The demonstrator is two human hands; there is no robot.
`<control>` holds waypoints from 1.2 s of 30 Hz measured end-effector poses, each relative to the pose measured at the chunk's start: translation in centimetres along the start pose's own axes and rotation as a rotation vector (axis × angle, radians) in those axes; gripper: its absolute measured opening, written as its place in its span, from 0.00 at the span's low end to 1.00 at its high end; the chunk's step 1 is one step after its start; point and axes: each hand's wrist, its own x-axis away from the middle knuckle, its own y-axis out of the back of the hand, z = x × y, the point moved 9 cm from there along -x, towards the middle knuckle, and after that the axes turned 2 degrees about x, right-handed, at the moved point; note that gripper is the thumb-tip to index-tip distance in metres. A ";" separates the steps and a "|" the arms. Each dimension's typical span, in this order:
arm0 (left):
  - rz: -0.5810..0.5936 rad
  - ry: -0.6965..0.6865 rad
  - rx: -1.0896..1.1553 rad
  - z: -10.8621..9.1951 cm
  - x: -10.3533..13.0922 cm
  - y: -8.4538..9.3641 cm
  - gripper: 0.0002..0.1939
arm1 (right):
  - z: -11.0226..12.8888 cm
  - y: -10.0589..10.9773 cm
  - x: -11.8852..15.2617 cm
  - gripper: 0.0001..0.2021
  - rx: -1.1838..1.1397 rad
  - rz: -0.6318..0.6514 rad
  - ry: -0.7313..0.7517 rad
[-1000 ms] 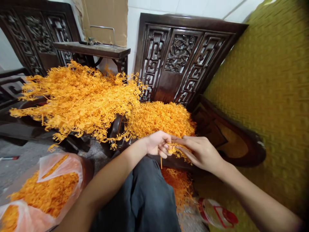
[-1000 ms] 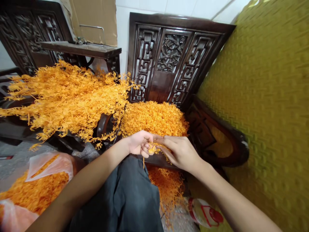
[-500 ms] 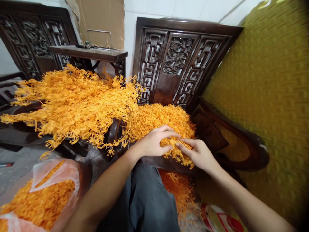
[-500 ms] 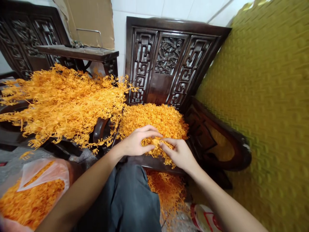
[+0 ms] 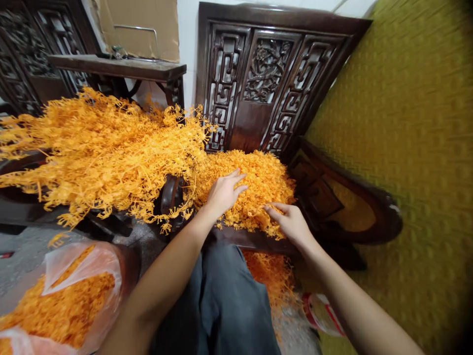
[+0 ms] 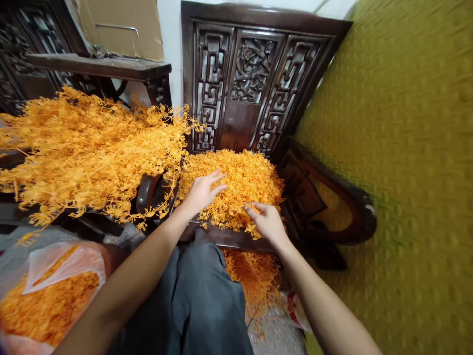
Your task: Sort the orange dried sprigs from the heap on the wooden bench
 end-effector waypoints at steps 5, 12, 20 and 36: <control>0.399 0.004 0.121 -1.1 2.4 -6.3 0.44 | 3.4 -1.8 0.6 0.21 -0.133 0.133 0.080; 0.453 0.032 0.116 -3.4 4.0 -5.6 0.39 | 7.6 0.6 2.1 0.20 0.193 0.288 0.385; 0.510 -0.145 -0.019 -5.6 5.3 -4.0 0.20 | 9.6 2.3 4.2 0.19 0.750 0.121 0.634; 0.226 -0.329 -0.016 -6.7 5.3 -0.5 0.14 | 13.0 2.4 6.2 0.30 0.560 -0.138 0.962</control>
